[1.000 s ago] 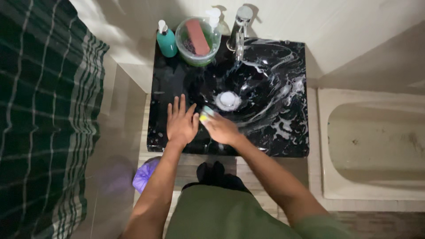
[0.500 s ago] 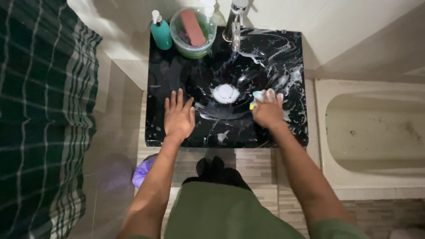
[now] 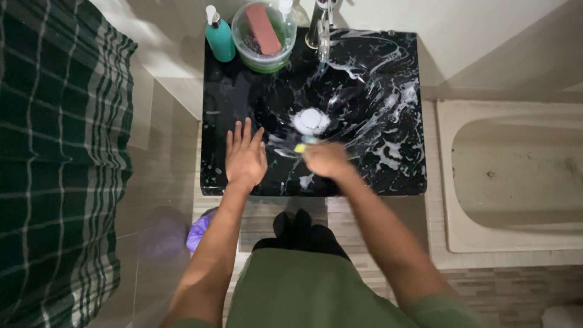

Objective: The person cleans a bathroom sink and surrounding counter by hand with a sponge and soapy water, wiping the surfaces and the faucet.

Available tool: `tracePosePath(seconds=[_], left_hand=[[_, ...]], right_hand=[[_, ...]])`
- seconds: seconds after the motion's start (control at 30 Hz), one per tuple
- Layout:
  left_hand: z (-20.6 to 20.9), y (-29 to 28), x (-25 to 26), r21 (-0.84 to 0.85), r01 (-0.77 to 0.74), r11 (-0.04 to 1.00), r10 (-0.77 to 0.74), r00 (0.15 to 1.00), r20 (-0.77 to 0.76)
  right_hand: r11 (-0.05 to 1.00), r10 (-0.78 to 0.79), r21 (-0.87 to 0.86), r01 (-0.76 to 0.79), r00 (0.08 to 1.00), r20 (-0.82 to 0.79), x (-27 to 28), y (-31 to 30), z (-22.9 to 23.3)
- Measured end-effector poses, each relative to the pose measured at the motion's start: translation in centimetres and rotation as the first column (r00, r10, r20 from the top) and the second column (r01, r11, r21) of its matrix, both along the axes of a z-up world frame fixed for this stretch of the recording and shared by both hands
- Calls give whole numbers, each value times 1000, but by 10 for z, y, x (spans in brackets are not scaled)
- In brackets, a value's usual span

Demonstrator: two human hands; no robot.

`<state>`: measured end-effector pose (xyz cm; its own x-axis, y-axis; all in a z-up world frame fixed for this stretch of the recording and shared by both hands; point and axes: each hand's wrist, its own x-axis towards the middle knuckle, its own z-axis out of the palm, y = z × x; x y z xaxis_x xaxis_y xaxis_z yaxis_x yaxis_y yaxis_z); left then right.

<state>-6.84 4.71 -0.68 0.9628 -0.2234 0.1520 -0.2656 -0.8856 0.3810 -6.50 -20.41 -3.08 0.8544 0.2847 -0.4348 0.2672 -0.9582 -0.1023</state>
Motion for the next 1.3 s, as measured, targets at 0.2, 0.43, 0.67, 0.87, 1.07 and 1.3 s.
tracePosePath(seconds=[0.2,0.43,0.67,0.87,1.07,1.3], left_hand=[[2,2,-2,15,-2,1000,2,1000,-24],[-1,0,-1,13,-15,1000,15,1000,-24],[-5,1,0,-56,-66,996,66,998,-13],[2,3,-1,-40,-54,998,53,998,-41],[4,5,0,-10,-43,999,42,998,-47],[2,4,-2,5,-50,999,50,998,-31]], right_hand=[[986,-146,-1,165,877,458,-5,-88,24],[958,-241,127,258,961,-133,-6,31,37],[736,-208,657,163,978,-9,38,97,-16],[928,46,367,-57,998,39,29,55,-28],[963,-160,-191,189,975,154,9,-75,30],[976,-42,-208,69,991,130,15,-54,13]])
